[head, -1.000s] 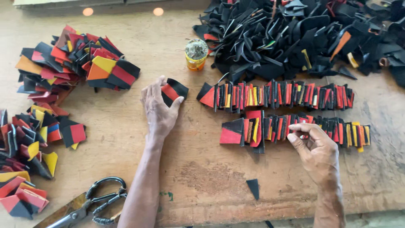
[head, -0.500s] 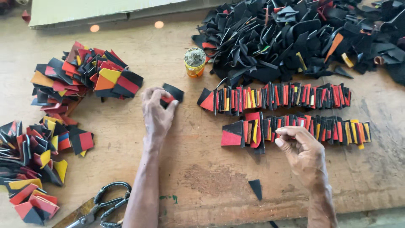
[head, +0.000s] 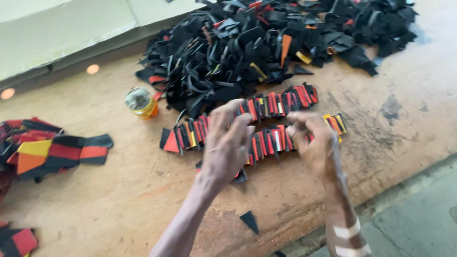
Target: The person repeatedly picks small triangular fabric pieces, applies a yellow adhesive from a jar to one side, and presses them together to form layered units. The assembled pieces are placed in a growing stack on the table. Scissors and loose fabric scraps are visible nearby.
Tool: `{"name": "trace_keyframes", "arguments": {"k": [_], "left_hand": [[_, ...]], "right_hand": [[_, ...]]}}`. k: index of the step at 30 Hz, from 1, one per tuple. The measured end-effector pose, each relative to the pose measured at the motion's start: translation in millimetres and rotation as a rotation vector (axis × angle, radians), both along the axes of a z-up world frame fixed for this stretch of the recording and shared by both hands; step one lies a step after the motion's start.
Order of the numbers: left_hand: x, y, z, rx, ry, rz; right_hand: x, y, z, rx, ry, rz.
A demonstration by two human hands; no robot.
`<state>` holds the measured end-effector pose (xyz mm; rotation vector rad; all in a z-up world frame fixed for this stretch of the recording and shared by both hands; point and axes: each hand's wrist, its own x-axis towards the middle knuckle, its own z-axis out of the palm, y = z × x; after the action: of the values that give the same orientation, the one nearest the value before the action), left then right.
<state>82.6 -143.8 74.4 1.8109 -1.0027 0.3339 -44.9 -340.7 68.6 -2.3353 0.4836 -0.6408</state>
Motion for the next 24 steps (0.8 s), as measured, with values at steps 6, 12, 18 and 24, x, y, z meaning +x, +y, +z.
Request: {"name": "trace_keyframes", "arguments": {"k": [6,12,18,24], "left_hand": [[1.7,-123.4,-28.3,0.112,-0.086,-0.223],[9.9,-196.4,-73.5,0.111,-0.105,-0.252],[14.3,-220.6,-93.2,0.232,-0.009,-0.214],[18.2,-221.3,-105.8,0.181,-0.071,-0.197]], "right_hand": [[26.0,-133.5,-58.9,-0.473,-0.075,-0.155],[44.9,-190.5,-123.6,-0.417,0.044,-0.095],[55.2,-199.6,-112.7,0.535,0.124,-0.214],[47.3,-181.0,-85.3,0.491,0.117,-0.145]]}}
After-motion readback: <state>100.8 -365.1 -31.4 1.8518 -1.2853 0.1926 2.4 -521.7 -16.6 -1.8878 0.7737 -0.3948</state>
